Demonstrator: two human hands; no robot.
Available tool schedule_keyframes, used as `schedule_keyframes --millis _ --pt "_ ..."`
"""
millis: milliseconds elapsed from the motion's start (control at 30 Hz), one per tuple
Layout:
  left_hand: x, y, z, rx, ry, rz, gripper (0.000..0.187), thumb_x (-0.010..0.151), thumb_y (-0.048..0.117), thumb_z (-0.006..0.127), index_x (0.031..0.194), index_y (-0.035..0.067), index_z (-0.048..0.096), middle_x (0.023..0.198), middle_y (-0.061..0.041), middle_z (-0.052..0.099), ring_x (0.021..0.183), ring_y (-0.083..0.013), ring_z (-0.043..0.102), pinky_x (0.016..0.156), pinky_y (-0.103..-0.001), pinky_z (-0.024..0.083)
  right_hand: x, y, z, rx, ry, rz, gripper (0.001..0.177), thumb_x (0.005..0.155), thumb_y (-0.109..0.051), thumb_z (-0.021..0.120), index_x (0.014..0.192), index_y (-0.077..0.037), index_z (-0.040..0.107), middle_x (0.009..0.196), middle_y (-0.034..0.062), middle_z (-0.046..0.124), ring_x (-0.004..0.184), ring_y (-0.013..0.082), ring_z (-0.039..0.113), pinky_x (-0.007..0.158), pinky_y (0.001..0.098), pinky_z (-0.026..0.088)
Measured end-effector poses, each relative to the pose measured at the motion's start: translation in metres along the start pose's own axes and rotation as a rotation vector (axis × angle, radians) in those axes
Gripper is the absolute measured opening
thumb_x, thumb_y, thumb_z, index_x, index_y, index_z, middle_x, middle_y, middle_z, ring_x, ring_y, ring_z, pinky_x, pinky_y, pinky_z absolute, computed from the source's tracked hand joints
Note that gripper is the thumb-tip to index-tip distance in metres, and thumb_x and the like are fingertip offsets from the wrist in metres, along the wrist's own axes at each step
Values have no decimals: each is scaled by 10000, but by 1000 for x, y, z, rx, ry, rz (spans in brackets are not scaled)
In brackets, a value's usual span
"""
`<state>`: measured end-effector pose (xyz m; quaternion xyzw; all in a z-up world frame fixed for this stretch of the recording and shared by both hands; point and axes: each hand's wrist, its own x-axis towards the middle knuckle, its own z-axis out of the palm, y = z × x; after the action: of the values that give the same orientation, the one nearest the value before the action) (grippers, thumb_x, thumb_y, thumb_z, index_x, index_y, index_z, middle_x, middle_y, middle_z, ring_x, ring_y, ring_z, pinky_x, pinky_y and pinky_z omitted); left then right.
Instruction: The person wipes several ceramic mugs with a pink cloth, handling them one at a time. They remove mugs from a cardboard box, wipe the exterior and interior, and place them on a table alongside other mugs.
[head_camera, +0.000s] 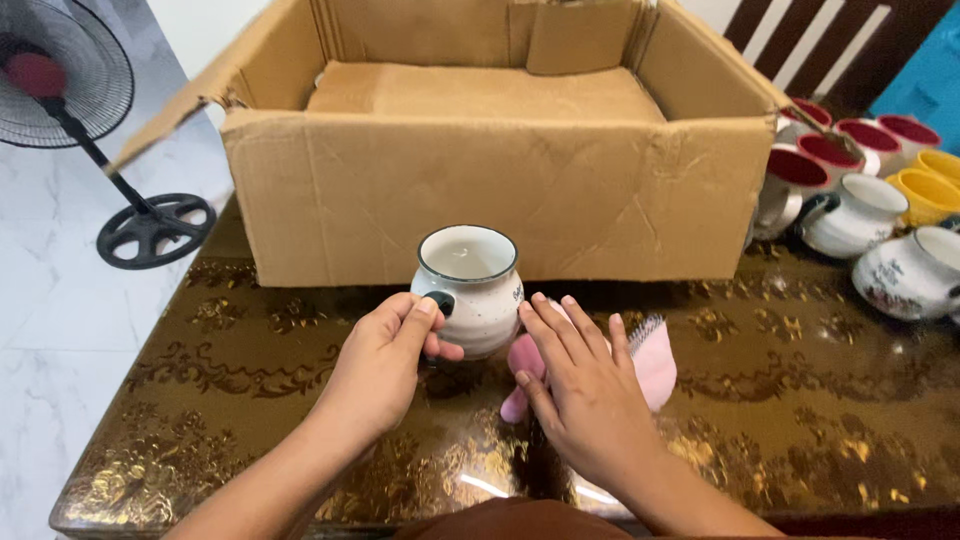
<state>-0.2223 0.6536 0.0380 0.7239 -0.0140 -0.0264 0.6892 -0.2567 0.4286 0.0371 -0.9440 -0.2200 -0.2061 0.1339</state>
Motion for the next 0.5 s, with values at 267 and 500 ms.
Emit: schedule_keyframes --millis 267,500 --pt "6 -28 -1 48 68 -12 347 1033 334 454 941 57 641 696 -27 613 695 -127 636 649 -267 437 -13 41 14 50 -75 173 846 761 -318 745 1477 -64 372 1566 207 368 1458 430 313 1128 567 218" --pt "19 -30 -2 -38 66 39 378 1054 335 468 870 45 627 692 17 518 684 -100 542 674 -246 450 -20 92 8 110 -302 296 777 719 -81 718 1456 -172 490 1544 110 452 1437 327 380 1188 498 255"
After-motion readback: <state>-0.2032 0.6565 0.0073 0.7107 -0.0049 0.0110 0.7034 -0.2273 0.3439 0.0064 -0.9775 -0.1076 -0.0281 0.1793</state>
